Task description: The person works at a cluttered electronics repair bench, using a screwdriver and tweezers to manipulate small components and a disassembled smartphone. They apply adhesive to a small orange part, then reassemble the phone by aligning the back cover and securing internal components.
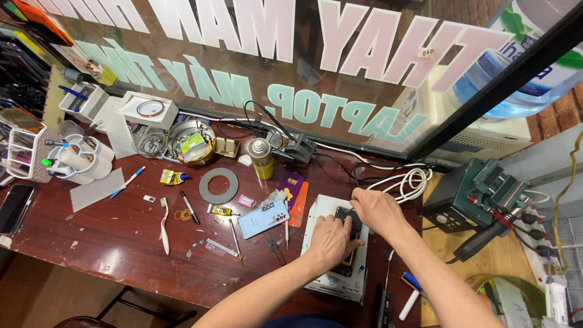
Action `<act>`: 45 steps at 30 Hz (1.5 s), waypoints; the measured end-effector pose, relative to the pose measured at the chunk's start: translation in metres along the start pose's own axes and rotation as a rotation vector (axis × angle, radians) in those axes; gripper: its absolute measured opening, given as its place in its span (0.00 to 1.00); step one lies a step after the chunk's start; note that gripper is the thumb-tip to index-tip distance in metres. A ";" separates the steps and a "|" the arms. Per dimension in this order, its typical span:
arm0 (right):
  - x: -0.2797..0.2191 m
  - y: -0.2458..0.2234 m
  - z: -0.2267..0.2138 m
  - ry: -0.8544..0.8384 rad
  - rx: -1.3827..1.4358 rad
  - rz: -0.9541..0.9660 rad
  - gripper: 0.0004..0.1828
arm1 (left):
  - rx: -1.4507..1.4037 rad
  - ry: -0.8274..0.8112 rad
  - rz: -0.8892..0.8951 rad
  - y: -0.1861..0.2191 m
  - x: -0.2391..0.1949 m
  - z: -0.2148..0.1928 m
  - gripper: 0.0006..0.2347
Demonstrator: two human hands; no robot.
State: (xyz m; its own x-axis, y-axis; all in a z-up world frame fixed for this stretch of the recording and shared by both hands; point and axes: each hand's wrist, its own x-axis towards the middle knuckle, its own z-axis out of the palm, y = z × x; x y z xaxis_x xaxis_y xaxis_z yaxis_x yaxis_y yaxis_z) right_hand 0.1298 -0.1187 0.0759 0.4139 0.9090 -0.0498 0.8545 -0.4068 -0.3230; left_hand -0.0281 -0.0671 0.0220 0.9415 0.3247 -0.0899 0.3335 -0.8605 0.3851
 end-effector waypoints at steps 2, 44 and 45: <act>-0.001 0.001 0.004 0.007 0.010 -0.023 0.11 | 0.014 0.040 0.004 0.000 0.003 0.001 0.27; -0.039 -0.030 0.009 0.219 0.413 0.036 0.09 | -0.599 0.181 -0.472 -0.127 -0.054 0.069 0.07; -0.040 -0.033 0.012 0.216 0.470 0.061 0.09 | -0.620 0.255 -0.556 -0.158 -0.059 0.079 0.07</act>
State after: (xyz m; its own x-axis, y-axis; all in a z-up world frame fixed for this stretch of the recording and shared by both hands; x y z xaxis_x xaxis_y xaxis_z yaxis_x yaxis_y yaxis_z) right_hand 0.0808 -0.1406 0.0773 0.5560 0.8253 0.0986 0.6145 -0.3283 -0.7174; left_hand -0.1328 0.0184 -0.1058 0.5858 0.7761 -0.2332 0.5855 -0.2064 0.7840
